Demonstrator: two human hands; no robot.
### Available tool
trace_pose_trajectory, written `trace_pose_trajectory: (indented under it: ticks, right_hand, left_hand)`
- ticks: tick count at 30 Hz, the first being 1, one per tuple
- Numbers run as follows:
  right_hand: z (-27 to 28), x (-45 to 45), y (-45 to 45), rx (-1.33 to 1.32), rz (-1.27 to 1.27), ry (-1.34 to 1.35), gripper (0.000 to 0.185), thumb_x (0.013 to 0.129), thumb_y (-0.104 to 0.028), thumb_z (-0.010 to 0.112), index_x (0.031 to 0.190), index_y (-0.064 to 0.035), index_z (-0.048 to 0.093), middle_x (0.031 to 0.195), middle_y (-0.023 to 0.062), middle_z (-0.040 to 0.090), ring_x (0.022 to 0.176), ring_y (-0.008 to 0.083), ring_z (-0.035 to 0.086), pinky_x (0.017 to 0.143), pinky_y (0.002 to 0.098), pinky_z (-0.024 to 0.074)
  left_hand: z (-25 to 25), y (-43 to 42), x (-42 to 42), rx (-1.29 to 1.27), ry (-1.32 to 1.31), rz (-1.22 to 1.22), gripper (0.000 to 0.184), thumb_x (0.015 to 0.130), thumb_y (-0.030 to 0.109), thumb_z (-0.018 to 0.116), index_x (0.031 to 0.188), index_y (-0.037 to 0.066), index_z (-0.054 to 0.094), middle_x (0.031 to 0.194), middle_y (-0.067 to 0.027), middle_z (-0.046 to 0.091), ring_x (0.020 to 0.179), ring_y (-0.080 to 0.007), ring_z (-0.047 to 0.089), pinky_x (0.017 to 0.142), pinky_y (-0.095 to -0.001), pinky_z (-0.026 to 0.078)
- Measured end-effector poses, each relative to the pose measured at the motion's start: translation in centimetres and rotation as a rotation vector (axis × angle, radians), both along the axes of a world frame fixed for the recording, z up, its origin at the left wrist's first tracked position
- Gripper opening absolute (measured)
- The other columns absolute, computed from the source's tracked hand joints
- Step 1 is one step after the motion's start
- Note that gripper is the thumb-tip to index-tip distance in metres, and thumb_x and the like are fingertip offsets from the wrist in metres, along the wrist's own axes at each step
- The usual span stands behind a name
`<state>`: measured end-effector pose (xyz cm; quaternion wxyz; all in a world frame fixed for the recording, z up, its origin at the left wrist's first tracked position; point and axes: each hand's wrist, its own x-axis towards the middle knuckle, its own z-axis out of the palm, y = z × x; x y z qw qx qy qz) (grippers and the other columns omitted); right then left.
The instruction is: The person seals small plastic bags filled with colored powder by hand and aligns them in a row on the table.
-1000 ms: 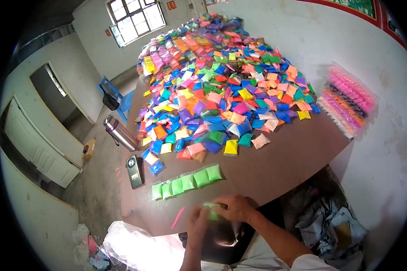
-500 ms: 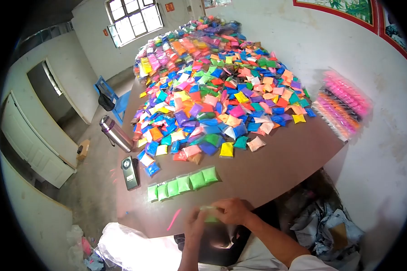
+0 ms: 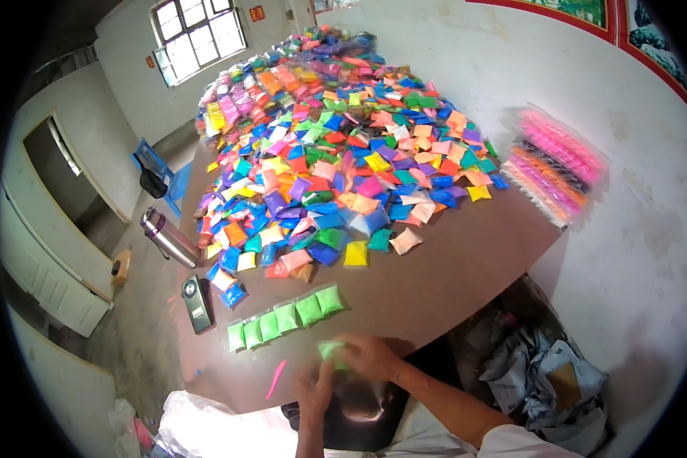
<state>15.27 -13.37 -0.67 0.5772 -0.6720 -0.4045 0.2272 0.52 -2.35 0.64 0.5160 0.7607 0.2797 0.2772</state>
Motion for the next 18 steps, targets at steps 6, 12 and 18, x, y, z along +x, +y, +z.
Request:
trace_pose_trajectory:
  ticks: [6, 12, 18]
  right_hand:
    - [0.4, -0.4, 0.5, 0.021, -0.033, -0.200, 0.033, 0.103, -0.035, 0.067, 0.122, -0.0074, 0.070, 0.107, 0.0214, 0.074, 0.095, 0.0413, 0.073, 0.082, 0.0477, 0.0571]
    - [-0.9, -0.6, 0.6, 0.002, -0.028, -0.144, 0.038, 0.103, -0.032, 0.069, 0.128, -0.0047, 0.069, 0.106, 0.0210, 0.075, 0.088, 0.0346, 0.074, 0.079, 0.0430, 0.0577]
    - [0.6, -0.2, -0.1, -0.002, -0.043, 0.303, 0.032, 0.100, -0.018, 0.073, 0.128, -0.0036, 0.071, 0.104, 0.0080, 0.076, 0.092, 0.0142, 0.071, 0.084, 0.0317, 0.0568]
  left_hand:
    - [1.4, -0.6, 0.1, -0.230, -0.113, 0.055, 0.024, 0.106, 0.021, 0.068, 0.098, -0.002, 0.071, 0.079, 0.0037, 0.062, 0.073, -0.0052, 0.052, 0.063, -0.0237, 0.041]
    - [-0.8, 0.6, -0.4, -0.037, -0.005, 0.038, 0.027, 0.105, 0.023, 0.070, 0.096, -0.001, 0.072, 0.079, 0.0037, 0.063, 0.074, -0.0055, 0.053, 0.064, -0.0254, 0.042]
    - [0.4, -0.1, -0.2, -0.115, 0.059, -0.010, 0.024, 0.103, 0.021, 0.072, 0.108, -0.002, 0.077, 0.088, 0.0006, 0.071, 0.081, -0.0066, 0.061, 0.072, -0.0241, 0.048]
